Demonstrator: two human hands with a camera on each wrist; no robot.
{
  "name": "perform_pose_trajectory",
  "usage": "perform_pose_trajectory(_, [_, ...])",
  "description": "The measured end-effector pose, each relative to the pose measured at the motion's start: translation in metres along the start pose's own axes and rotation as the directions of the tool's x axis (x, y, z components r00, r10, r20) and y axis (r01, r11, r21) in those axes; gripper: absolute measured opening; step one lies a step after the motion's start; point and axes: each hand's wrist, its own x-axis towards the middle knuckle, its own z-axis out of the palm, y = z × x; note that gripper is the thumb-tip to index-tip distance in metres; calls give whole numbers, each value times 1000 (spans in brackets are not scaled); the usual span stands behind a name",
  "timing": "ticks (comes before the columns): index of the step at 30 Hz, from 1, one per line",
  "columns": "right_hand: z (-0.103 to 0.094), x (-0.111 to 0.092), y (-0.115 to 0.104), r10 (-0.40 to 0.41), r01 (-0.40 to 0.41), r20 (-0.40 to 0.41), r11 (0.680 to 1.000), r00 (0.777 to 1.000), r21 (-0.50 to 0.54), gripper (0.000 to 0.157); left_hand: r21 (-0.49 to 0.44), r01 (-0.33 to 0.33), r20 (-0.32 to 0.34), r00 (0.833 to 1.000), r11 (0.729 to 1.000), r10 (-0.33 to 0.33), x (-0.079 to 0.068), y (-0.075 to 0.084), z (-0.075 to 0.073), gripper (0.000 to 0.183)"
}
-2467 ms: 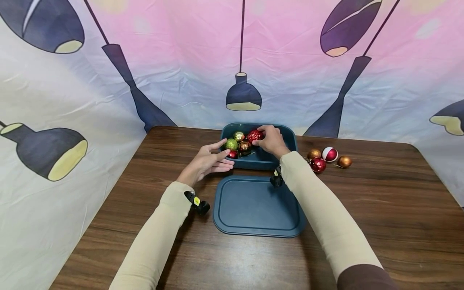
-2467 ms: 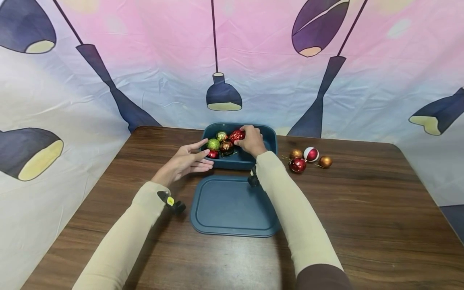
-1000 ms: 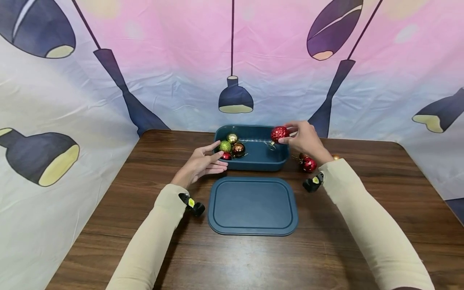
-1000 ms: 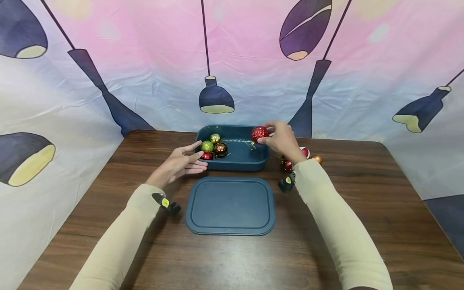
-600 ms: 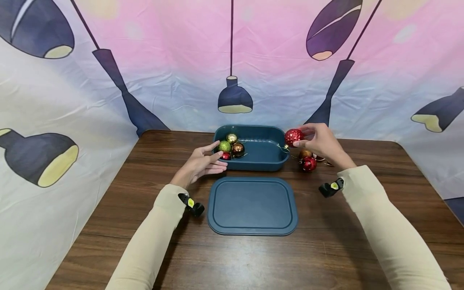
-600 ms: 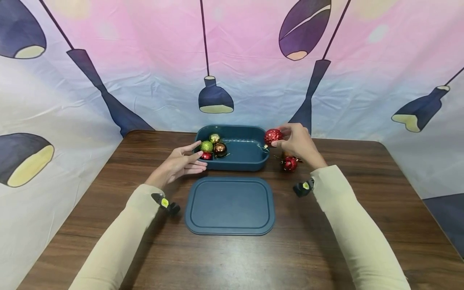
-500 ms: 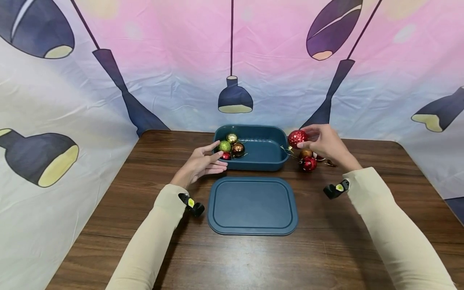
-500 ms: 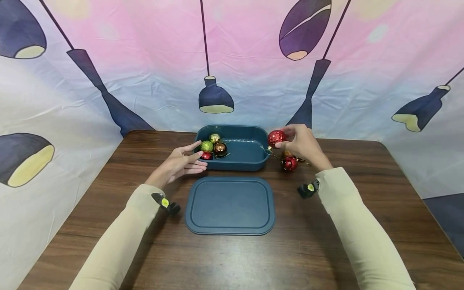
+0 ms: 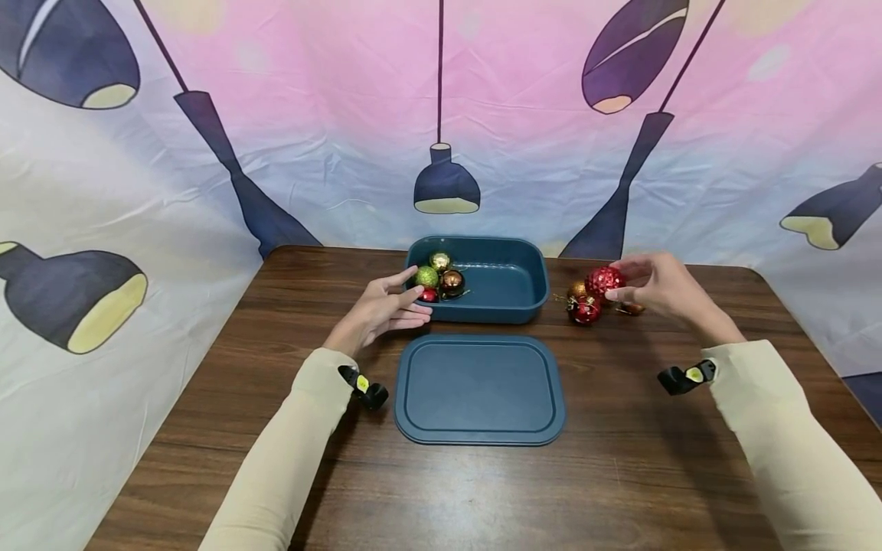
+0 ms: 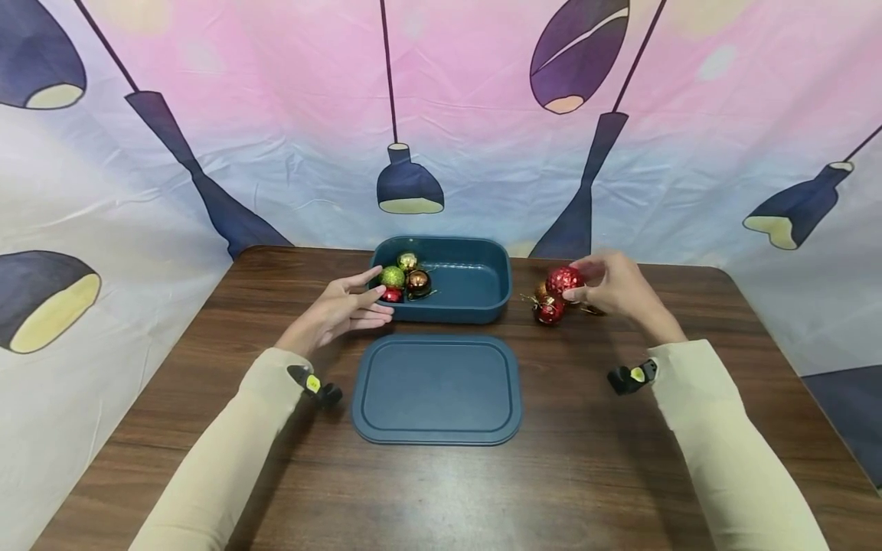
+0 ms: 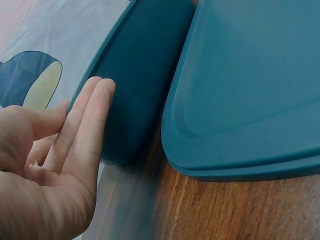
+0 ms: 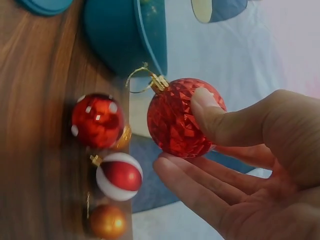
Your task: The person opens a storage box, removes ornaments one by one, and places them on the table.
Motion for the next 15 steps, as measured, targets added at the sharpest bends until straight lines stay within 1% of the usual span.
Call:
perform_pose_trajectory(5, [-2, -7, 11, 17, -16, 20, 1000, 1000, -25, 51, -1, -2, 5, 1000, 1000, 2, 0, 0, 0, 65])
perform_pose_trajectory(9, [-2, -11, 19, 18, -17, 26, 1000, 1000, -10, 49, -4, 1, 4, 1000, 1000, -1, 0, 0, 0, 65])
perform_pose_trajectory(12, [-1, -15, 23, 37, -37, 38, 999, 999, 9, 49, -3, 1, 1, 1000, 1000, -1, -1, 1, 0, 65])
perform_pose_trajectory(15, [0, -18, 27, 46, -45, 42, 999, 998, -18, 49, -5, 1, 0, 1000, 1000, -1, -1, 1, 0, 65])
